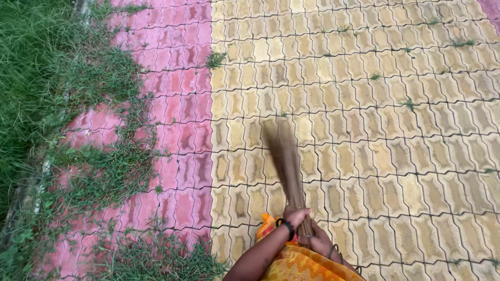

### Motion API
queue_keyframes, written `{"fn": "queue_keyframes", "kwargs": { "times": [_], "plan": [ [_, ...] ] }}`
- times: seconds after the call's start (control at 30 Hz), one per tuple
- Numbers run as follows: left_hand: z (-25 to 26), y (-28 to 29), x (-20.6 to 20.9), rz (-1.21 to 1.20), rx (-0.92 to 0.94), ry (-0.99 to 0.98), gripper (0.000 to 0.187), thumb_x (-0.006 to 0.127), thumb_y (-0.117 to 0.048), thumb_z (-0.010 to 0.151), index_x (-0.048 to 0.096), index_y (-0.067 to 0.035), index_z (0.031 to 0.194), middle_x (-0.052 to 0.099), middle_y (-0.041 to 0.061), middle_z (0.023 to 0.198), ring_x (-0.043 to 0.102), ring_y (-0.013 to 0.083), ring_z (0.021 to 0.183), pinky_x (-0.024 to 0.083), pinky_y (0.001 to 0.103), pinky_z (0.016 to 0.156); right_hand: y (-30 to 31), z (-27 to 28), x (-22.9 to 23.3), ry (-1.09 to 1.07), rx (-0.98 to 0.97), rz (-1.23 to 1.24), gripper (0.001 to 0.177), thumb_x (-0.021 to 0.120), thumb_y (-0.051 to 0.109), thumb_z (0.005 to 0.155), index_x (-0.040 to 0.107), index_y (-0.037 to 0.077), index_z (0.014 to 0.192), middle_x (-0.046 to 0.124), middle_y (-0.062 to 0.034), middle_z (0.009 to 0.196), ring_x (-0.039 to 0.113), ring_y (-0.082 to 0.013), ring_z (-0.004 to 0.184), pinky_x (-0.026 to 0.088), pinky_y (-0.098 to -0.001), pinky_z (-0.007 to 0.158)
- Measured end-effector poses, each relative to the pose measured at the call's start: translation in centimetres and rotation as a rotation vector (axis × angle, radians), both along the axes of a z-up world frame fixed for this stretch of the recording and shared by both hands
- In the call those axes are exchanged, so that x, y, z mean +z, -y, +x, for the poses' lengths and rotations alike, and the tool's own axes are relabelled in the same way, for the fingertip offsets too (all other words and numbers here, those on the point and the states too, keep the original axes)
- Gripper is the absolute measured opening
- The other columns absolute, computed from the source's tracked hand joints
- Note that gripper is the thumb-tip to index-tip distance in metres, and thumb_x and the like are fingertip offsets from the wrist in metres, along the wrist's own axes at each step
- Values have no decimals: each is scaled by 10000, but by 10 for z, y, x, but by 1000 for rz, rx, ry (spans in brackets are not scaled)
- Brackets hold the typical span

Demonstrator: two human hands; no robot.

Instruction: The person sweeps a paved outdoor walkway using a broom made of sticks, moving the broom across the patterned tiles to clear debris while walking forward.

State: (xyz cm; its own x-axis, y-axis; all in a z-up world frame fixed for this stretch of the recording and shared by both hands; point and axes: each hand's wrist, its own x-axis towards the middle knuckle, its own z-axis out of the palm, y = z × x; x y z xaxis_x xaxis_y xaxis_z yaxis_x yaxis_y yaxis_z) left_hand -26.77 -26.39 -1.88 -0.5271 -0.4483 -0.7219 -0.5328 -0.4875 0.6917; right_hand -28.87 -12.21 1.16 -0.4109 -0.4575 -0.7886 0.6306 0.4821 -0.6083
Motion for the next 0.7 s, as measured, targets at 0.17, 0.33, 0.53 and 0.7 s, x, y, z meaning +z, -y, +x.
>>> {"fn": "queue_keyframes", "kwargs": {
  "times": [0.17, 0.33, 0.53, 0.7],
  "plan": [
    [-42, 14, -8, 82, -304, 72, 305, 849, -258, 765, 756, 2, 896, 753, 98, 854, 705, 170, 724, 561, 310, 703, 21, -28, -12, -18, -141, 73, 846, 783, -13, 682, 431, 32, 1450, 743, -139, 1096, 725, -262, 931, 572, -359, 808],
    [-16, 14, -13, 116, 110, 238, 209, 805, -143, 779, 735, 15, 898, 764, 124, 863, 719, 257, 754, 582, 377, 668, 46, -61, -20, -497, 1080, 185, 546, 795, 508, 800, 790, 159, 1220, 766, -95, 1079, 581, -210, 1144, 390, -390, 1065],
    [-20, 15, -2, -90, 659, 298, 369, 786, -110, 670, 703, 125, 943, 763, 197, 903, 729, 315, 722, 588, 439, 664, 62, -107, -23, -327, 1217, -102, 735, 822, 502, 844, 612, 42, 1377, 697, -132, 1173, 627, -272, 1168, 384, -389, 1094],
    [-65, 22, 6, -102, 628, 393, 423, 844, -157, 728, 672, 163, 946, 729, 237, 879, 701, 309, 707, 550, 413, 666, 55, -148, -23, 293, 571, -207, 1082, 890, 80, 675, 296, -8, 1575, 710, -158, 1223, 705, -213, 973, 575, -314, 797]
  ]
}}
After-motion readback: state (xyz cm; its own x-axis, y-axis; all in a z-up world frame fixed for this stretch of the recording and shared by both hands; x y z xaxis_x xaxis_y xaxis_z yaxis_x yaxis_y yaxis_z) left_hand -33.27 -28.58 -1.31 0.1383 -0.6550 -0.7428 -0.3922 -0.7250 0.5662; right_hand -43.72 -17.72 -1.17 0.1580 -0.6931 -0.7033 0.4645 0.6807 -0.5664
